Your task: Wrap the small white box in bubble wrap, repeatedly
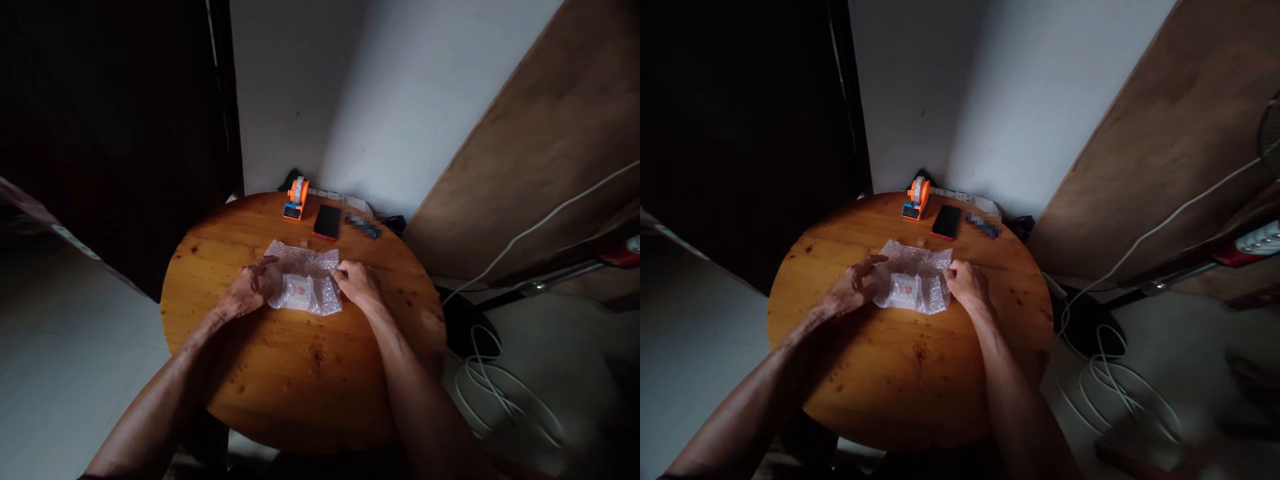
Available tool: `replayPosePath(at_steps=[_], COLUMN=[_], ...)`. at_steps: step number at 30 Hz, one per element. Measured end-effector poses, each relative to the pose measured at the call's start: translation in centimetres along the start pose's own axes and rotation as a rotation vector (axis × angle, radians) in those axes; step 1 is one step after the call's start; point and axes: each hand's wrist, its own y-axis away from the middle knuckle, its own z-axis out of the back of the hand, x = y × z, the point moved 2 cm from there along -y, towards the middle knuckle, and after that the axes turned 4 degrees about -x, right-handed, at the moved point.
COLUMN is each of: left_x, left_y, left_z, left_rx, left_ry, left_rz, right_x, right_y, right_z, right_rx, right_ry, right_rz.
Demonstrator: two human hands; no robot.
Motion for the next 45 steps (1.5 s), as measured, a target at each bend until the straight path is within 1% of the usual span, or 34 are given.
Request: replayPosePath(at_steps=[2,3,4,5,6,7,9,10,11,12,13,14,16,18,19,21,23,24,26,28,30,31,33,38,41,45], left_x=[-0.7,-1.3,-2.1,-3.1,-4.1,-5.1,-6.6,-7.2,-7.6,-7.9,-8.0,-8.1,-7.8,-7.3,-7.0,-6.1,-4.9,-4.3,-3.1,-2.4,-2.2,-2.3,-2.5,-2.8,-2.6,-2.2], left_y=[0.4,0.8,1.4,2.2,3.2,4.3,6.3,7.0,7.5,7.7,7.5,7.1,5.6,3.8,2.9,1.6,0.9,0.9,1.3,2.0,2.9,3.4,4.3,6.3,7.3,7.8], left_z=[0.4,0.9,1.4,1.9,2.4,2.9,3.7,4.0,4.2,4.2,4.1,3.9,3.2,2.3,1.8,0.9,0.1,-0.2,-0.8,-1.3,-1.8,-2.2,-2.9,-4.4,-4.9,-4.8], left_rx=[0.002,0.024,0.075,0.181,0.319,0.469,0.714,0.752,0.768,0.752,0.699,0.624,0.418,0.225,0.162,0.102,0.11,0.149,0.212,0.228,0.098,0.059,0.041,0.073,0.066,0.067], left_ry=[0.078,0.141,0.192,0.214,0.192,0.134,-0.023,-0.072,-0.064,-0.036,0.003,0.039,0.059,-0.026,-0.076,-0.16,-0.216,-0.241,-0.306,-0.414,-0.573,-0.616,-0.637,-0.637,-0.621,-0.6], left_rz=[-0.005,-0.007,-0.008,-0.033,-0.059,-0.061,-0.038,-0.035,-0.03,-0.027,-0.026,-0.025,-0.04,-0.089,-0.12,-0.143,-0.126,-0.112,-0.11,-0.168,-0.204,-0.23,-0.302,-0.405,-0.436,-0.452], right_x=[0.0,0.0,0.0,0.0,-0.1,-0.1,-0.2,-0.2,-0.2,-0.2,-0.2,-0.2,-0.1,-0.2,-0.2,-0.2,-0.2,-0.2,-0.2,-0.1,-0.1,-0.1,0.0,0.2,0.2,0.1], right_y=[0.0,0.0,0.0,0.0,0.0,0.0,0.0,0.0,0.1,0.1,0.2,0.2,0.4,0.4,0.4,0.3,0.2,0.2,0.2,0.3,0.3,0.4,0.4,0.6,0.6,0.6], right_z=[0.0,0.0,0.0,0.0,-0.1,-0.1,-0.3,-0.4,-0.4,-0.5,-0.5,-0.4,-0.2,-0.1,0.0,0.0,-0.2,-0.4,-0.6,-0.7,-0.7,-0.7,-0.5,-0.1,-0.2,-0.5], right_rx=[0.004,0.004,0.003,0.0,-0.004,-0.008,-0.012,-0.014,-0.016,-0.018,-0.018,-0.02,-0.03,-0.046,-0.053,-0.053,-0.049,-0.047,-0.042,-0.036,-0.032,-0.034,-0.044,-0.073,-0.077,-0.052], right_ry=[0.014,0.019,0.025,0.03,0.037,0.044,0.063,0.071,0.077,0.083,0.088,0.091,0.097,0.091,0.084,0.066,0.065,0.071,0.089,0.1,0.1,0.099,0.095,0.1,0.125,0.151], right_rz=[0.001,0.003,0.004,0.007,0.011,0.016,0.028,0.034,0.039,0.043,0.044,0.042,0.028,0.011,0.01,0.023,0.037,0.039,0.037,0.037,0.031,0.022,0.001,0.001,0.028,0.068])
